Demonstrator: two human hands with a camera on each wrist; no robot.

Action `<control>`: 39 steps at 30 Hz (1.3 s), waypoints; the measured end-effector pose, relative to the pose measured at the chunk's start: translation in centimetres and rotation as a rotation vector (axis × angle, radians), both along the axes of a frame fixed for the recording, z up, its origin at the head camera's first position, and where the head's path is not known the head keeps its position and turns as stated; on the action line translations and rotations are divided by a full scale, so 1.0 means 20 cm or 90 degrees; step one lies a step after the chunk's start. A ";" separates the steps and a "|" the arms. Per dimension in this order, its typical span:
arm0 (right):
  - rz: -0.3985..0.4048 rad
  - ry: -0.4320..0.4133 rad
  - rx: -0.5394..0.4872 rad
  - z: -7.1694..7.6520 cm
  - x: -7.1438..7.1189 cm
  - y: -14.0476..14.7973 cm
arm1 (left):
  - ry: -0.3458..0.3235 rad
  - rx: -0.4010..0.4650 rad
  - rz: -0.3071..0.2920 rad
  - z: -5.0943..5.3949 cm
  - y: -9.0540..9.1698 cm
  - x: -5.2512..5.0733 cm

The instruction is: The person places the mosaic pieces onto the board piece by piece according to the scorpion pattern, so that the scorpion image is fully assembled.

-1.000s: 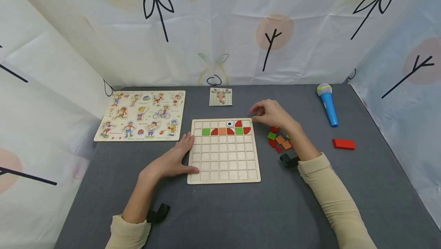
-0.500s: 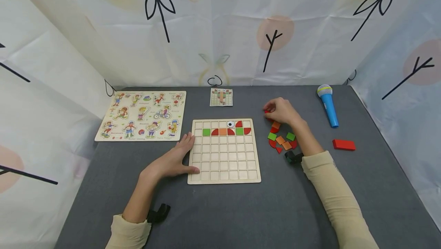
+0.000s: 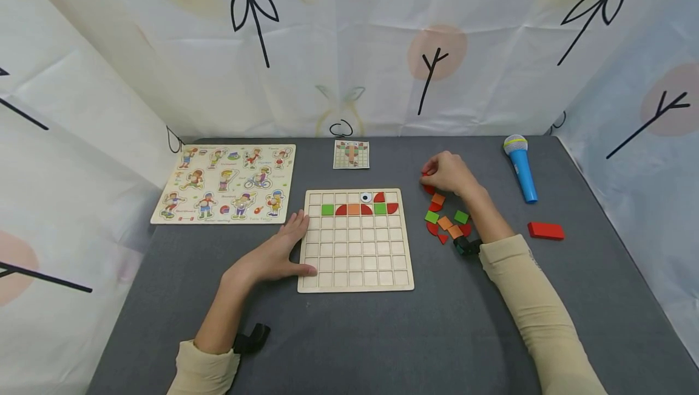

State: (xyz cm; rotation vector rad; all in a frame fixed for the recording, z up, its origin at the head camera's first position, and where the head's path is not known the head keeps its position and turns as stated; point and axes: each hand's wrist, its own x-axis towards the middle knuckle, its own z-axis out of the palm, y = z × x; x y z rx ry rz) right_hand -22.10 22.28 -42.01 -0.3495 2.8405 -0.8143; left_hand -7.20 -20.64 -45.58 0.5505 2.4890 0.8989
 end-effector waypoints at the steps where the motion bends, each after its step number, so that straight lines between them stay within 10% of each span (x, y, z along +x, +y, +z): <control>1: 0.001 0.005 -0.001 0.00 0.00 0.00 | -0.004 -0.001 -0.001 0.02 0.01 0.00; 8: 0.033 0.033 -0.051 0.01 0.04 -0.08 | -0.017 -0.018 -0.007 0.11 0.04 0.02; 22: 0.150 0.031 -0.197 0.04 0.17 -0.43 | -0.008 0.020 -0.008 0.07 0.02 0.02; 39: 0.253 0.011 -0.091 0.03 0.15 -0.88 | -0.018 0.025 -0.003 0.06 0.01 0.01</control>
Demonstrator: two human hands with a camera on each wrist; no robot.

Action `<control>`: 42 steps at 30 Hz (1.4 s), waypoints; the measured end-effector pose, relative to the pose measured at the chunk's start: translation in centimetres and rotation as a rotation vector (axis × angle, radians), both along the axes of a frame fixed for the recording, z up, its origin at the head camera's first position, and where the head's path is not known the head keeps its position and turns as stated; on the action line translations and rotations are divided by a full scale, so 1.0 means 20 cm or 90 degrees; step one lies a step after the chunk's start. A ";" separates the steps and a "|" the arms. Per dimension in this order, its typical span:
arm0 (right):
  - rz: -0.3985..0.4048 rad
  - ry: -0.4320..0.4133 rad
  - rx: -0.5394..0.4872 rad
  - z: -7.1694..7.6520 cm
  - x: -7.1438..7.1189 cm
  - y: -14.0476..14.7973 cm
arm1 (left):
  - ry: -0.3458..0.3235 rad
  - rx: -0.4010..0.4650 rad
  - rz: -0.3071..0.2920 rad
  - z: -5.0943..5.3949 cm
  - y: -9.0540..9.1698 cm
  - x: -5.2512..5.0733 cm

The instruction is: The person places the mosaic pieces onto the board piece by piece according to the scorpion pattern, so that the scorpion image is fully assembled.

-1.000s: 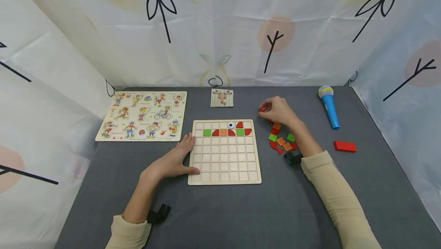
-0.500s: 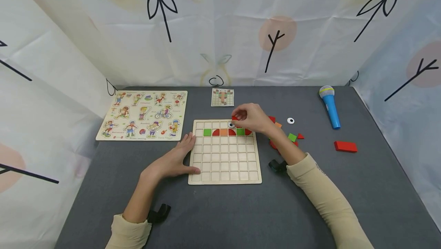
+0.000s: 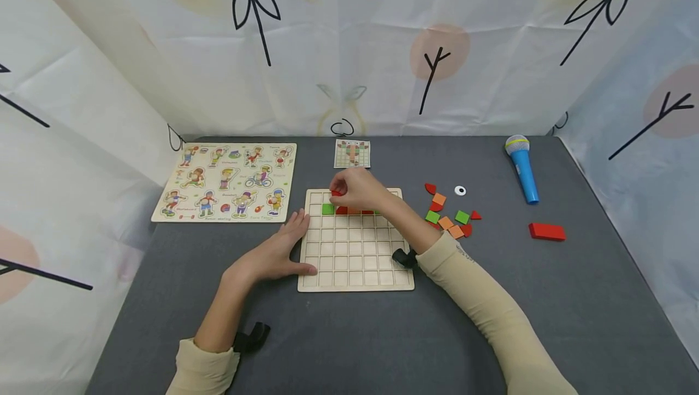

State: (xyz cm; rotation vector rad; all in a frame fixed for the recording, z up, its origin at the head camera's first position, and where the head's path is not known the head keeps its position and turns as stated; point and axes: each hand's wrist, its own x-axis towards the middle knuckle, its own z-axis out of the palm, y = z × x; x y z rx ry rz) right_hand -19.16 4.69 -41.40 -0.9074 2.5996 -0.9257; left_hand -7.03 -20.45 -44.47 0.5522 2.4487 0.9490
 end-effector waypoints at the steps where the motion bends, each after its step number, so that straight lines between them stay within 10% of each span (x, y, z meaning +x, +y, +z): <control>1: 0.001 0.000 0.008 0.00 0.00 -0.02 | 0.003 0.000 -0.002 -0.01 0.00 0.00; 22: -0.008 -0.013 0.038 0.01 -0.01 -0.13 | 0.007 0.007 -0.006 0.01 0.00 0.01; 42: -0.073 -0.074 -0.062 0.07 -0.01 0.32 | -0.003 -0.037 0.003 0.04 0.03 0.01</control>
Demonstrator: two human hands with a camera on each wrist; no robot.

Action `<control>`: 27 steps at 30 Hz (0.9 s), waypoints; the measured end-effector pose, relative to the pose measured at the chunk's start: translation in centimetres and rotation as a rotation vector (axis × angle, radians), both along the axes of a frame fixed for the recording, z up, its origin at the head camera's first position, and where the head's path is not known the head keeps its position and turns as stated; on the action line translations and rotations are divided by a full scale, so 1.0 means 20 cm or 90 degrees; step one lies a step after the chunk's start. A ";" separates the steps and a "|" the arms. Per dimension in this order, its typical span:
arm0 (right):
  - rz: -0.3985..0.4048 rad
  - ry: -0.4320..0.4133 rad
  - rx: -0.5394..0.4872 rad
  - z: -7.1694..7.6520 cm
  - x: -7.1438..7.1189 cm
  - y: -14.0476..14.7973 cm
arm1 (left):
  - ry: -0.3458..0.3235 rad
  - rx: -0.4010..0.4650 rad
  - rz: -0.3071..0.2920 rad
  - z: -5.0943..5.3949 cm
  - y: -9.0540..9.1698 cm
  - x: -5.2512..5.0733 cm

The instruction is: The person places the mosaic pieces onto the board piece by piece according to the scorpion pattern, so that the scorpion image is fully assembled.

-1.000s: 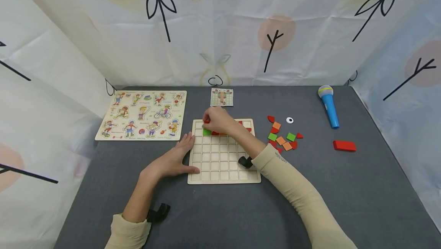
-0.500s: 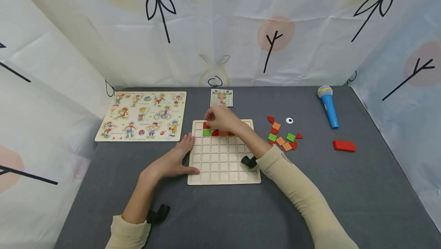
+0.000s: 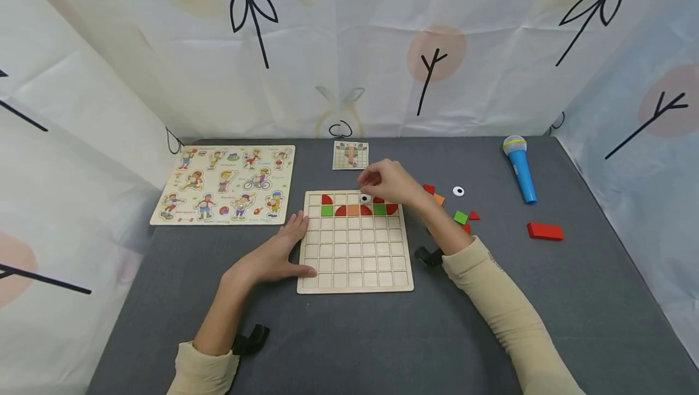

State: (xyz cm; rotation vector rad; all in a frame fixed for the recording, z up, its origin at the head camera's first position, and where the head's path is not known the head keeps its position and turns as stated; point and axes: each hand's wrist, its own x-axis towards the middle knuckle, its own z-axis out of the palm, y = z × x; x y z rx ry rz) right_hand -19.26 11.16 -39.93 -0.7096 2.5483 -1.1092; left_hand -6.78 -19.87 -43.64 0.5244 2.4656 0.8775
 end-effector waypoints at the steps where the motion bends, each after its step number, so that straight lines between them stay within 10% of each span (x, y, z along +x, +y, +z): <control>1: -0.004 0.004 0.005 0.00 0.00 0.03 | 0.000 -0.004 0.001 0.01 0.00 0.00; 27: -0.065 0.005 0.144 -0.08 0.00 0.62 | 0.008 -0.006 -0.006 0.01 -0.01 0.00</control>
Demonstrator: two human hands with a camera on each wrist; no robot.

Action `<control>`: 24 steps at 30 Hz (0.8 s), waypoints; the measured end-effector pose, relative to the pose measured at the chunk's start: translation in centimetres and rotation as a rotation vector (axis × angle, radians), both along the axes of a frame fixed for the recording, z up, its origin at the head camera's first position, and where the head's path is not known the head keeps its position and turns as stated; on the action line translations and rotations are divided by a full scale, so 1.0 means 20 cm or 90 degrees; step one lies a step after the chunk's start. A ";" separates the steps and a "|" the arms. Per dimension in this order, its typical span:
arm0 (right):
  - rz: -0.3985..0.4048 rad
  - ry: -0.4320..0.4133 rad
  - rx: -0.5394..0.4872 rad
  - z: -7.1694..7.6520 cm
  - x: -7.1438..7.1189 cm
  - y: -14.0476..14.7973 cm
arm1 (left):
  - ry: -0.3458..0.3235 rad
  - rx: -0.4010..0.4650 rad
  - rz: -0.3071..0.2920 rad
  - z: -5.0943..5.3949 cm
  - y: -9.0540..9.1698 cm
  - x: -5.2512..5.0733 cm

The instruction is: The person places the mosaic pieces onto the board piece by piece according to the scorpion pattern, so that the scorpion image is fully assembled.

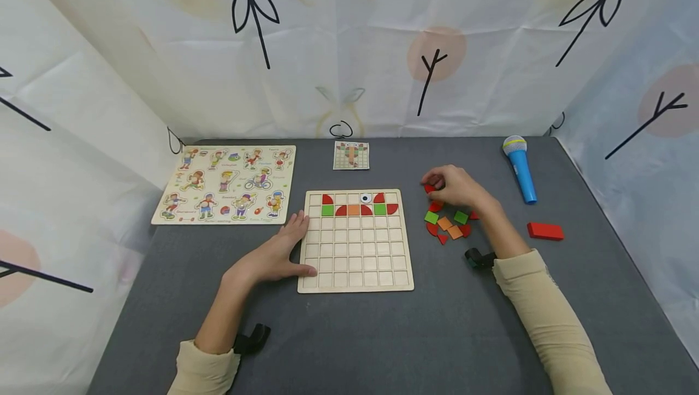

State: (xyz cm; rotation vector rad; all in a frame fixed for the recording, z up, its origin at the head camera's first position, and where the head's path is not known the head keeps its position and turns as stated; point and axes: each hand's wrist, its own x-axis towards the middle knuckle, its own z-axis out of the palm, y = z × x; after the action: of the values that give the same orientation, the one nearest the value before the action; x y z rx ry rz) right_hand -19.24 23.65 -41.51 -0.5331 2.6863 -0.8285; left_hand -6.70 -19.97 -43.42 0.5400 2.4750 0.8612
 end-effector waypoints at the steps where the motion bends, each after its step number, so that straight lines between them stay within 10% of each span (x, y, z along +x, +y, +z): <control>1: -0.004 0.000 -0.001 0.00 0.00 0.00 | -0.003 0.002 0.001 0.00 0.00 0.00; 11: -0.024 0.020 -0.011 -0.01 0.00 0.00 | 0.023 0.027 -0.011 -0.10 -0.04 -0.02; 24: -0.005 0.046 -0.102 0.03 0.06 -0.15 | -0.004 -0.024 0.003 0.00 0.01 0.00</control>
State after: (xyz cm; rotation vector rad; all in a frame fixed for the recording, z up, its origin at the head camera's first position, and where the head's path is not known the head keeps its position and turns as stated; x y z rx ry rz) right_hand -18.14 20.73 -40.91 -0.5997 2.7032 -1.0514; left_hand -6.72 -19.78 -43.35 0.5194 2.4827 0.8155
